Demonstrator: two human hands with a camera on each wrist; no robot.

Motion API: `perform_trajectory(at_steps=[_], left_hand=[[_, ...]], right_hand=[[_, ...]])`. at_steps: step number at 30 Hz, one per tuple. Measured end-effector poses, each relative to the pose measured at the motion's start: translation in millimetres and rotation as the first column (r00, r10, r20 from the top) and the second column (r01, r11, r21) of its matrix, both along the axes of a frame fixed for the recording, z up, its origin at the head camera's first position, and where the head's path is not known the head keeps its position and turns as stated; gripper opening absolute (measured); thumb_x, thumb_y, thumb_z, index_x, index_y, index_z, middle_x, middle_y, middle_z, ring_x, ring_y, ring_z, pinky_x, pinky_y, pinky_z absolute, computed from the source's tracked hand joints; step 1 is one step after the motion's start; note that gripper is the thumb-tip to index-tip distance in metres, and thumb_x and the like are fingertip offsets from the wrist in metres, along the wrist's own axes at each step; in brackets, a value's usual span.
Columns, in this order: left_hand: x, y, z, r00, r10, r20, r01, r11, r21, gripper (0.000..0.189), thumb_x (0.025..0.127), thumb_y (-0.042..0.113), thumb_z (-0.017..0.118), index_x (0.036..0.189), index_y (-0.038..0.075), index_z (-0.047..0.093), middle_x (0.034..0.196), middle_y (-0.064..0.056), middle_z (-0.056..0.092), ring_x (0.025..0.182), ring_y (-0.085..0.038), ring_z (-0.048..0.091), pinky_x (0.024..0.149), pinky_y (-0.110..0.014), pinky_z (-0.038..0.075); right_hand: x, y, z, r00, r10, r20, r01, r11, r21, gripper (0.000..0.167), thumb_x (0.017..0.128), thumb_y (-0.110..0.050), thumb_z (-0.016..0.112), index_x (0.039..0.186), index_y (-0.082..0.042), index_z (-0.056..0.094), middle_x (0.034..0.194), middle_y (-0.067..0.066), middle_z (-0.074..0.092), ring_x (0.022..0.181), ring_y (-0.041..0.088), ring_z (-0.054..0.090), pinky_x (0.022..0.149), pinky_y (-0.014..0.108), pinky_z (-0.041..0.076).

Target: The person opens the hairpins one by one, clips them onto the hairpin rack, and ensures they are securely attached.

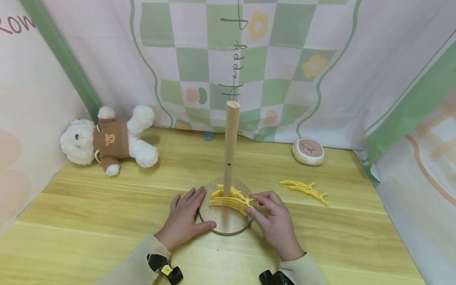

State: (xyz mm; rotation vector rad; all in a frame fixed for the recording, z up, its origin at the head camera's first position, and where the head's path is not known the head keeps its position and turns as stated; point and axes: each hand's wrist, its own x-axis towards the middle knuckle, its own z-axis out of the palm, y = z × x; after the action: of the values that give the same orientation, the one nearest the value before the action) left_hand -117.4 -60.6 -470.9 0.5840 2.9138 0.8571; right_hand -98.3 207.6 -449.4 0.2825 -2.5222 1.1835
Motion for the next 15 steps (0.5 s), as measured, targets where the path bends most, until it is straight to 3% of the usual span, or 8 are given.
perform_trajectory(at_steps=[15], left_hand=[[0.0, 1.0, 1.2, 1.000, 0.000, 0.001, 0.000, 1.000, 0.000, 0.101, 0.081, 0.064, 0.072, 0.155, 0.007, 0.036, 0.161, -0.010, 0.033, 0.149, -0.034, 0.026, 0.117, -0.064, 0.009]], right_hand=[[-2.8, -4.3, -0.5, 0.999, 0.014, -0.030, -0.014, 1.000, -0.001, 0.029, 0.081, -0.010, 0.084, 0.108, -0.010, 0.076, 0.102, -0.004, 0.066, 0.094, 0.010, 0.057, 0.083, 0.024, 0.045]])
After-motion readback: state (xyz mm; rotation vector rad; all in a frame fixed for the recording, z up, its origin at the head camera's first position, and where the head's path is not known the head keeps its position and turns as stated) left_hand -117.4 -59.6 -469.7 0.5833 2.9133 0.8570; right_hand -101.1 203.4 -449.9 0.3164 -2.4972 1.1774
